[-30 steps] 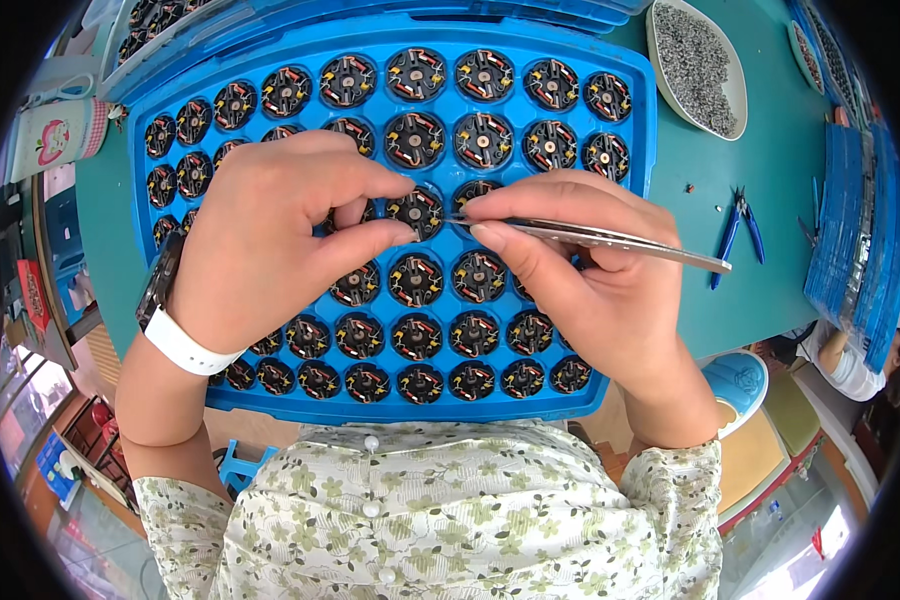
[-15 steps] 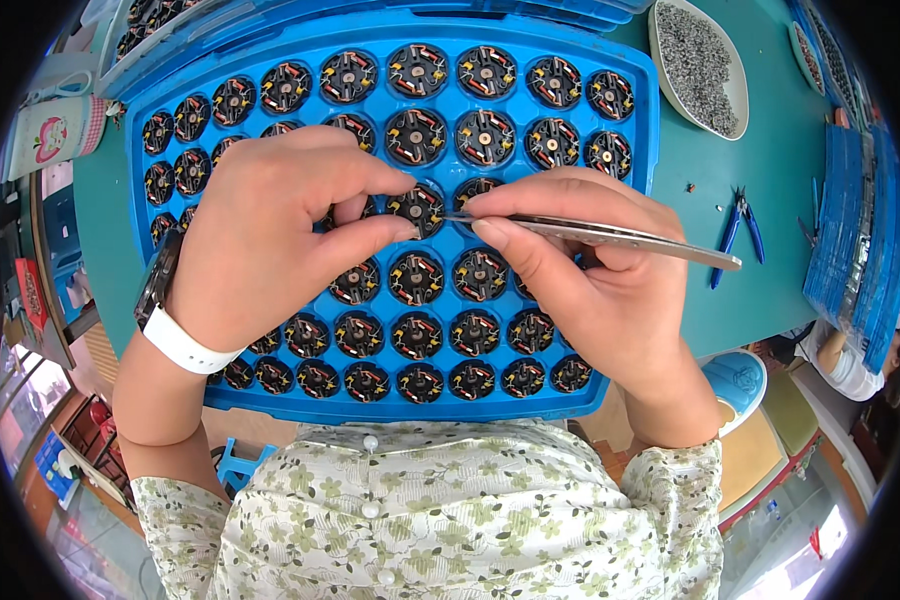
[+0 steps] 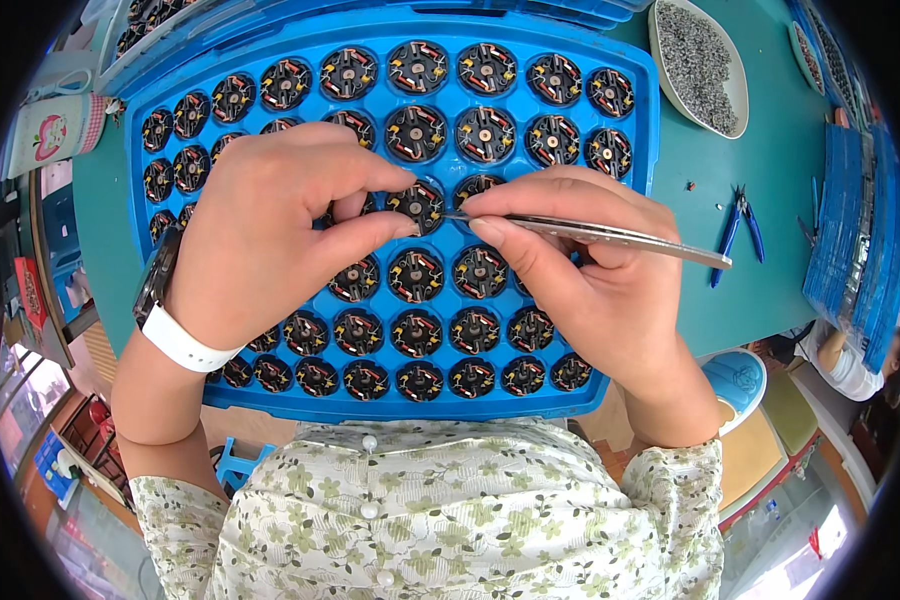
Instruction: Manually placing small electronic components into a tray using tweezers.
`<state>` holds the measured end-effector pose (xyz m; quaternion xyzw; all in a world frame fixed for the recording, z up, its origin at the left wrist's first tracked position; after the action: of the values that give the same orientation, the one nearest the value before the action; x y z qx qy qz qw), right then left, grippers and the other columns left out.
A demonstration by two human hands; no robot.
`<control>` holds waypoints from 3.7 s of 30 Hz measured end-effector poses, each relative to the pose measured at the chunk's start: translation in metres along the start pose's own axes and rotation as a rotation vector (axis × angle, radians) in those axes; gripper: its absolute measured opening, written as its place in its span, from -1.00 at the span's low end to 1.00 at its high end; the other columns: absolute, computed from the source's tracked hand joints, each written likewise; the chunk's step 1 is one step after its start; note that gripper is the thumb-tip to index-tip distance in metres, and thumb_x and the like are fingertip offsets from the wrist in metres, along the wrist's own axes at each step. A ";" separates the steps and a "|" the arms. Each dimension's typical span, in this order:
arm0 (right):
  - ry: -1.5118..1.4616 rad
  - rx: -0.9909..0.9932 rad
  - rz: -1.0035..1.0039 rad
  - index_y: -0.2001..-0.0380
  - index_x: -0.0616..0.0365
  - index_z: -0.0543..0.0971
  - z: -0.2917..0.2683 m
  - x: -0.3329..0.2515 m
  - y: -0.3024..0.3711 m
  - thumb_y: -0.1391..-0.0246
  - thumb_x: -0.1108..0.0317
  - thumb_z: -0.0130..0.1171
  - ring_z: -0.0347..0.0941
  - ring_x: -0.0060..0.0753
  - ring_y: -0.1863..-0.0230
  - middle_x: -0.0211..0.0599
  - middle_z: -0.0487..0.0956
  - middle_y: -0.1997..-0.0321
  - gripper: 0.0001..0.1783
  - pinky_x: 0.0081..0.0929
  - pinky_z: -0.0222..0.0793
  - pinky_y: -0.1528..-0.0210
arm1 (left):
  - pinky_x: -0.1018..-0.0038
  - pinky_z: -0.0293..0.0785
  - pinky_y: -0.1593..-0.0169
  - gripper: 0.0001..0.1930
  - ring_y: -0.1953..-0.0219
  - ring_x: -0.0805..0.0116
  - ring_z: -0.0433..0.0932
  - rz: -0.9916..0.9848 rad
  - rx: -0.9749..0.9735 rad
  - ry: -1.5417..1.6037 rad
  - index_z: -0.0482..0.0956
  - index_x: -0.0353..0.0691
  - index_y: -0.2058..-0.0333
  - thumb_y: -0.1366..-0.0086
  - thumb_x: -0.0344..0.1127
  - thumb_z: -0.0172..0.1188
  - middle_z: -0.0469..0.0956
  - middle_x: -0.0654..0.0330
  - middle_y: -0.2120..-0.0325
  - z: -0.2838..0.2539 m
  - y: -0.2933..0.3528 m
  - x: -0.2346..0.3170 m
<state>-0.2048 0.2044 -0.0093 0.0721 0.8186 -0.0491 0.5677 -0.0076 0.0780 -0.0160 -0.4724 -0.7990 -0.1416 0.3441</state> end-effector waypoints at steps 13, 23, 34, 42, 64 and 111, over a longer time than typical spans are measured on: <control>-0.185 -0.161 0.171 0.23 0.25 0.74 -0.002 0.001 -0.011 -0.13 0.54 0.37 0.42 -0.74 0.57 -0.37 0.64 0.42 -0.87 -0.71 0.24 0.59 | 0.40 0.35 0.50 -0.76 0.59 0.31 0.48 0.013 -0.008 -0.009 0.72 -0.21 0.27 -0.05 -0.34 0.49 0.49 0.20 0.60 -0.001 0.000 -0.002; -0.144 -0.202 0.189 0.25 0.33 0.73 0.000 0.001 -0.016 -0.09 0.54 0.37 0.31 -0.76 0.70 -0.28 0.65 0.38 -0.85 -0.75 0.11 0.69 | 0.36 0.38 0.48 -0.76 0.56 0.26 0.51 0.022 -0.004 -0.005 0.72 -0.20 0.27 -0.07 -0.31 0.48 0.50 0.19 0.59 -0.002 0.003 -0.005; 0.354 -0.130 -0.318 0.22 0.32 0.72 0.008 -0.016 0.010 0.03 0.62 0.39 0.70 -0.21 0.21 -0.04 0.73 0.17 -0.76 -0.46 0.62 0.21 | 0.36 0.40 0.48 -0.76 0.56 0.22 0.52 0.045 0.023 -0.019 0.72 -0.19 0.27 -0.08 -0.29 0.48 0.51 0.18 0.58 0.000 0.004 -0.003; 0.343 -0.171 -0.340 0.21 0.34 0.71 0.007 -0.013 0.015 0.04 0.66 0.38 0.70 -0.21 0.22 0.01 0.71 0.17 -0.75 -0.44 0.63 0.24 | 0.40 0.36 0.50 -0.76 0.58 0.29 0.49 0.025 0.025 0.008 0.73 -0.20 0.27 -0.06 -0.33 0.50 0.48 0.19 0.61 0.001 0.000 0.001; -0.013 -0.088 -0.214 0.23 0.24 0.74 -0.018 0.021 0.010 0.01 0.60 0.41 0.68 -0.24 0.22 -0.13 0.73 0.23 -0.78 -0.43 0.60 0.23 | 0.44 0.31 0.46 -0.73 0.59 0.37 0.38 -0.091 -0.033 0.045 0.75 -0.27 0.27 0.00 -0.42 0.53 0.41 0.25 0.69 0.008 -0.010 0.019; 0.051 -0.116 -0.225 0.23 0.23 0.73 -0.032 0.007 -0.030 -0.02 0.58 0.40 0.67 -0.23 0.21 -0.17 0.72 0.25 -0.80 -0.39 0.60 0.21 | 0.18 0.51 0.35 -0.80 0.42 0.02 0.58 0.030 -0.046 -0.030 0.72 -0.21 0.23 -0.16 -0.33 0.39 0.57 0.11 0.46 -0.013 -0.045 0.000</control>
<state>-0.2420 0.1810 -0.0047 -0.0519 0.8372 -0.0632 0.5407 -0.0409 0.0475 -0.0023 -0.4941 -0.7934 -0.1476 0.3233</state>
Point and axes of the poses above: each hand's wrist, its own y-axis away from the middle knuckle, its own z-axis out of the palm, x = y × z, the point moved 1 cm from there along -y, towards the middle knuckle
